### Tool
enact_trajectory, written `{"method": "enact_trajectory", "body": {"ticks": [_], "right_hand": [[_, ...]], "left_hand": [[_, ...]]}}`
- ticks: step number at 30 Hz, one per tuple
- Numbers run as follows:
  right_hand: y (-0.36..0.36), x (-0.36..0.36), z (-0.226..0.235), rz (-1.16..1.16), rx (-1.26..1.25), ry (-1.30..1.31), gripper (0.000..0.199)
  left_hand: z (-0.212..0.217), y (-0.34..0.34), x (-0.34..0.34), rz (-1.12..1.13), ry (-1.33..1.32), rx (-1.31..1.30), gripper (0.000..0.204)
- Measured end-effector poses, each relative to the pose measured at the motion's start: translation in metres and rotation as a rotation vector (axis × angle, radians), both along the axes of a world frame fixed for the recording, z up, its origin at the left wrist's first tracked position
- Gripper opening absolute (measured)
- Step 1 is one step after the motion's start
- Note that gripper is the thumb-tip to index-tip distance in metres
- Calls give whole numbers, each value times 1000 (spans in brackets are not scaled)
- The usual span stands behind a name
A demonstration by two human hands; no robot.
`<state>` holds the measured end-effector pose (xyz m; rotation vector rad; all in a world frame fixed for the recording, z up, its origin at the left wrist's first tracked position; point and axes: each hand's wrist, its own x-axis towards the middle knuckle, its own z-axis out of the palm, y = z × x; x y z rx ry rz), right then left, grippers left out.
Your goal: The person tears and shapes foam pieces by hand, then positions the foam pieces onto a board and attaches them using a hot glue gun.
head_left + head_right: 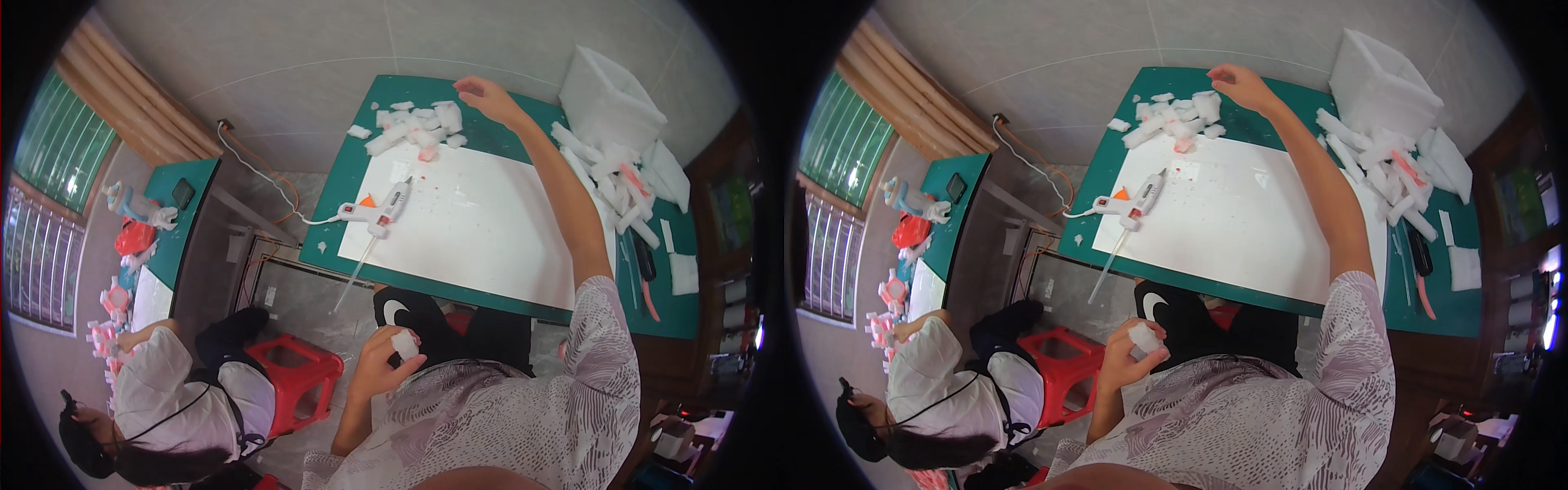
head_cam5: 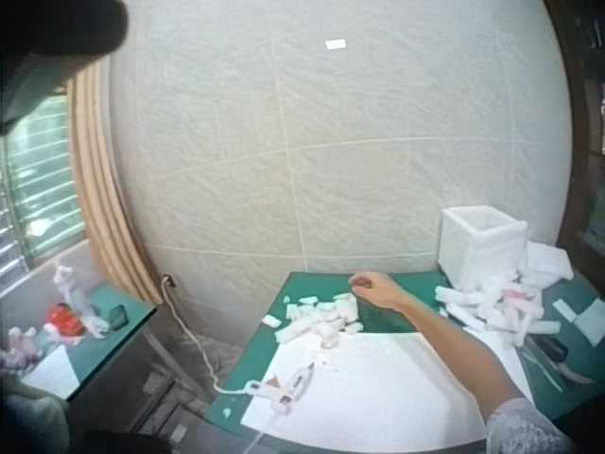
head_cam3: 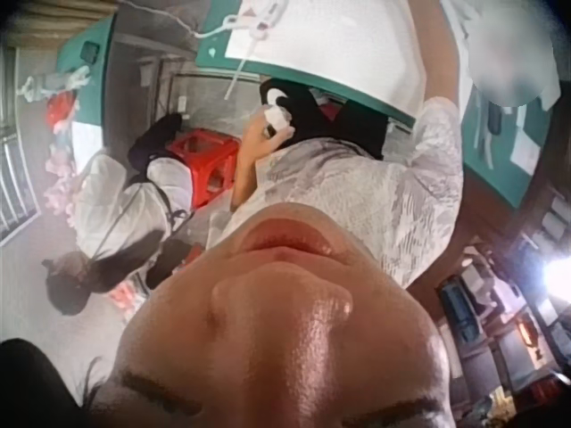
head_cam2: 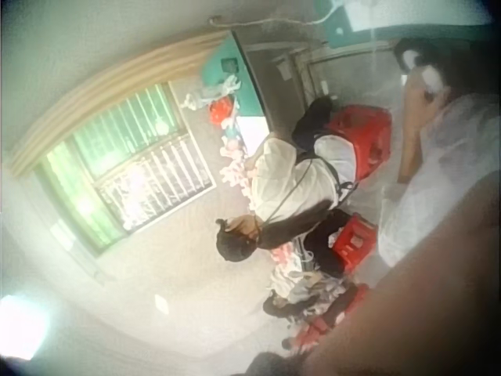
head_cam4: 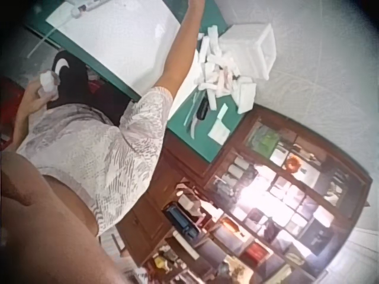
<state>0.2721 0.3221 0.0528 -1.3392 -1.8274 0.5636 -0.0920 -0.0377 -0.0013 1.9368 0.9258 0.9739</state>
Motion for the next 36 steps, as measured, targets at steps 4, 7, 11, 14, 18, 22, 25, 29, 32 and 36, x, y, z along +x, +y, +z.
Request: {"method": "enact_trajectory", "body": {"ticks": [4, 7, 11, 14, 18, 22, 25, 29, 32, 36], "right_hand": [[-72, 21, 6, -43, 168, -241, 20], [-169, 31, 8, -42, -74, -273, 16], [-310, 42, -35, -310, 24, -98, 16], [-386, 20, -69, -614, 2, 26, 14], [-432, -15, -96, -898, 83, 167, 19], [-450, -15, -101, -717, 123, 147, 20], [-449, -5, -98, -574, 143, 154, 20], [-454, 4, -92, -492, 84, 134, 18], [-465, 0, -98, -499, 69, 143, 12], [-488, 6, -108, -478, -36, 300, 9]], "left_hand": [[-1, 4, 21, -44, -37, -91, 22], [-4, 8, 42, -108, -42, -148, 22], [-3, 17, 71, -262, -74, -202, 21], [-12, 33, 91, -337, -310, -419, 16], [19, 57, 131, -223, -311, -543, 26], [93, 119, 194, -212, -40, 165, 40], [161, 143, 284, -217, -36, 458, 38], [182, 202, 428, -138, 245, 996, 49], [126, 201, 474, -136, 283, 1085, 54], [103, 169, 451, -190, 138, 954, 26]]}}
